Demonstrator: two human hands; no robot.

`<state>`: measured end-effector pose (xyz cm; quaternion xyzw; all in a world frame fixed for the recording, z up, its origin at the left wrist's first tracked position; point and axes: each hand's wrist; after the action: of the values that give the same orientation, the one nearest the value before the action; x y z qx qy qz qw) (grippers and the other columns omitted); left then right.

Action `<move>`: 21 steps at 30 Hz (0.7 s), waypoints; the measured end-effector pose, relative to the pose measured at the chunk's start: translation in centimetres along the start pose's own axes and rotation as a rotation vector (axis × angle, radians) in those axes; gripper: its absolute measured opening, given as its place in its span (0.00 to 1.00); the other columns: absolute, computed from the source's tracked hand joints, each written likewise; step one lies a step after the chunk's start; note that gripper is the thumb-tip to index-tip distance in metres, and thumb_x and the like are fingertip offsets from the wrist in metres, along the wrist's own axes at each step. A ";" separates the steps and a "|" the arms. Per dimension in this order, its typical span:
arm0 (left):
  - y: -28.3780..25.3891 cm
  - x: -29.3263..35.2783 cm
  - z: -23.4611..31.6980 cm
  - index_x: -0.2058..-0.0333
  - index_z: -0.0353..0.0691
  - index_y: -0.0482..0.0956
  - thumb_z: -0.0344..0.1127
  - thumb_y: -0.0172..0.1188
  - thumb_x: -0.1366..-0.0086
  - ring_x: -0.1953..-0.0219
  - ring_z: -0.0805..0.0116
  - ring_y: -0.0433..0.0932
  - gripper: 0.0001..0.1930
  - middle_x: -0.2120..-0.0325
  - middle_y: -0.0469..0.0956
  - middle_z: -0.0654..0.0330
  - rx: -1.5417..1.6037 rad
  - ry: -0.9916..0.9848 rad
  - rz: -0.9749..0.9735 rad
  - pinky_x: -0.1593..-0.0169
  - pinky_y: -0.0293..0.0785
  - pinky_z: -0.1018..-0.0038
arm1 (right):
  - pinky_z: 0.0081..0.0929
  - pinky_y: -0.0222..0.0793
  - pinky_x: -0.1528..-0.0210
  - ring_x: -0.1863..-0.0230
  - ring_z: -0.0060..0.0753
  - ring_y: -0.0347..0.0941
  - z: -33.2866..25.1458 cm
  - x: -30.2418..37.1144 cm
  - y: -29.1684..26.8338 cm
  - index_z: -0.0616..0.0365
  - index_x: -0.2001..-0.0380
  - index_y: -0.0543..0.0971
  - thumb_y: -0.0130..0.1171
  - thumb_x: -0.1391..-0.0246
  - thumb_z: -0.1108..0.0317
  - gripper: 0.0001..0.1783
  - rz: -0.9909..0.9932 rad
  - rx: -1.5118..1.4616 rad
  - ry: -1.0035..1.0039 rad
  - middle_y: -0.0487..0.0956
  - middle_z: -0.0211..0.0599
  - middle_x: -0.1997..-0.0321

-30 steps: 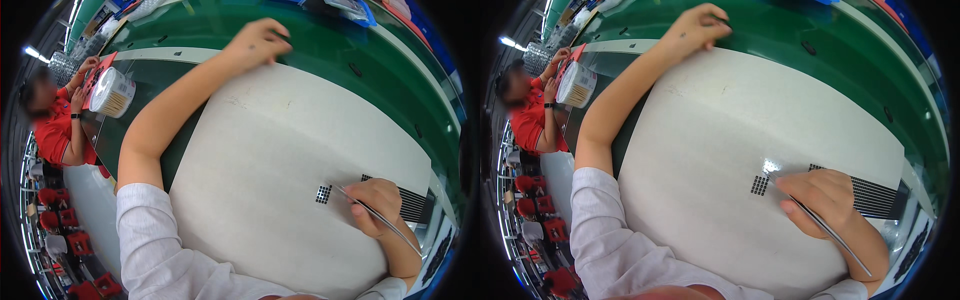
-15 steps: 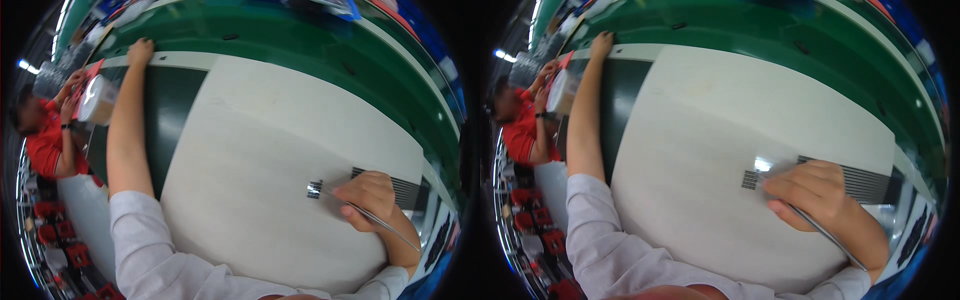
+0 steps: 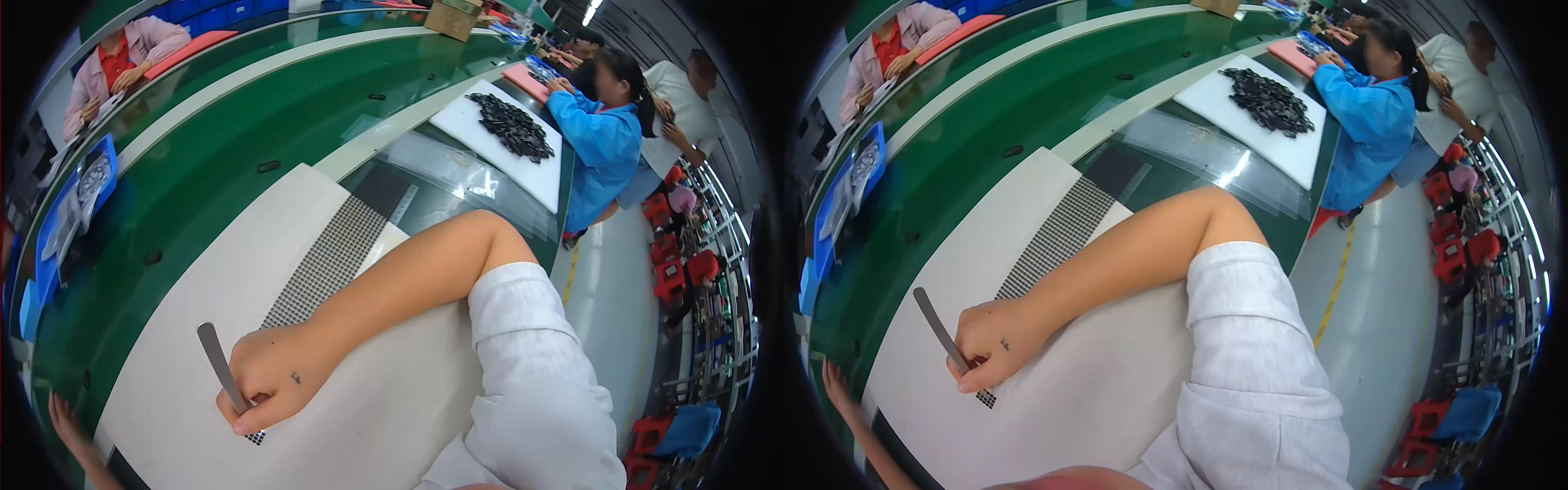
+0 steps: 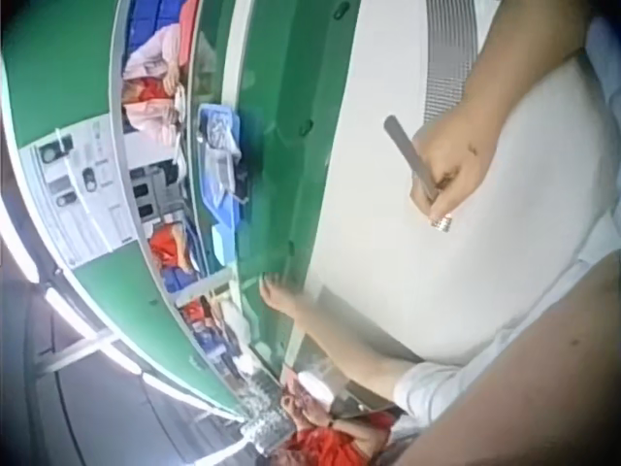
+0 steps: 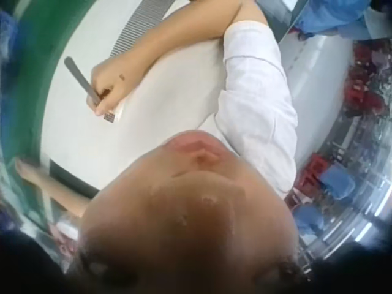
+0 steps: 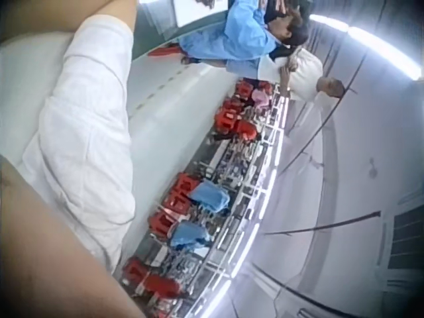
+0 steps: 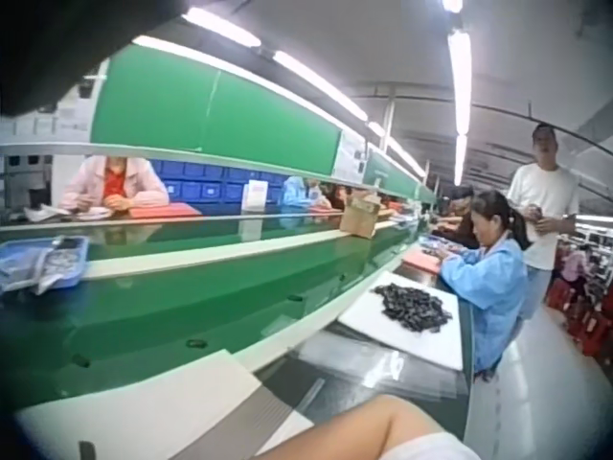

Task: Using a vacuum pickup tool to assemble small electronic components onto a grid base.

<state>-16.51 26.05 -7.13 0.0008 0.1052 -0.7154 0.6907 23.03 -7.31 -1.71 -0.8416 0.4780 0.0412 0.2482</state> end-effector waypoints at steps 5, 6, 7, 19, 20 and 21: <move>12.0 17.5 11.8 0.63 0.41 0.71 0.34 0.51 0.43 0.70 0.79 0.64 0.09 0.73 0.66 0.67 -0.064 -0.065 -0.236 0.68 0.58 0.87 | 0.24 0.55 0.83 0.88 0.27 0.61 -1.4 -1.1 1.2 0.59 0.81 0.71 0.47 0.50 0.63 0.12 -0.127 -0.130 0.132 0.67 0.29 0.89; 13.4 19.9 13.0 0.63 0.41 0.71 0.34 0.51 0.43 0.70 0.79 0.64 0.09 0.73 0.66 0.67 -0.071 -0.087 -0.227 0.68 0.58 0.87 | 0.24 0.55 0.83 0.88 0.27 0.61 -1.3 -1.1 1.3 0.59 0.81 0.71 0.47 0.50 0.63 0.12 -0.139 -0.150 0.137 0.67 0.29 0.89; 14.4 21.8 14.0 0.65 0.38 0.70 0.31 0.51 0.45 0.71 0.78 0.65 0.08 0.73 0.67 0.65 -0.062 -0.018 -0.486 0.69 0.61 0.85 | 0.23 0.56 0.83 0.86 0.27 0.62 -1.3 -0.8 1.4 0.59 0.80 0.71 0.48 0.50 0.63 0.13 -0.095 -0.205 0.134 0.68 0.30 0.89; 17.0 25.1 13.8 0.60 0.35 0.71 0.26 0.50 0.44 0.80 0.84 0.70 0.12 0.79 0.75 0.64 -0.015 -0.237 -0.836 0.80 0.60 0.90 | 0.21 0.63 0.78 0.81 0.28 0.69 -1.0 -1.4 0.5 0.69 0.74 0.74 0.48 0.52 0.66 0.13 -0.038 -0.029 0.101 0.75 0.45 0.77; 16.8 25.0 13.7 0.60 0.35 0.71 0.26 0.50 0.44 0.80 0.84 0.70 0.12 0.79 0.75 0.64 -0.021 -0.247 -0.835 0.80 0.60 0.90 | 0.20 0.62 0.79 0.82 0.27 0.69 -0.7 -1.6 0.7 0.69 0.74 0.74 0.48 0.52 0.66 0.14 -0.016 -0.002 0.033 0.75 0.44 0.77; 16.6 25.0 13.6 0.60 0.35 0.72 0.26 0.49 0.44 0.81 0.84 0.70 0.11 0.79 0.75 0.64 -0.044 -0.222 -0.835 0.80 0.60 0.90 | 0.20 0.62 0.79 0.82 0.26 0.68 -0.7 -1.8 0.8 0.69 0.73 0.73 0.47 0.51 0.66 0.13 -0.035 0.004 0.036 0.75 0.43 0.77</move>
<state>0.68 -1.07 -0.01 -0.1335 0.0370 -0.9267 0.3492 21.32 -6.50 -0.86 -0.8498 0.4679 0.0206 0.2418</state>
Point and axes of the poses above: each hand's wrist, its own x-axis away from the middle knuckle, its own y-axis out of the palm, z = x × y
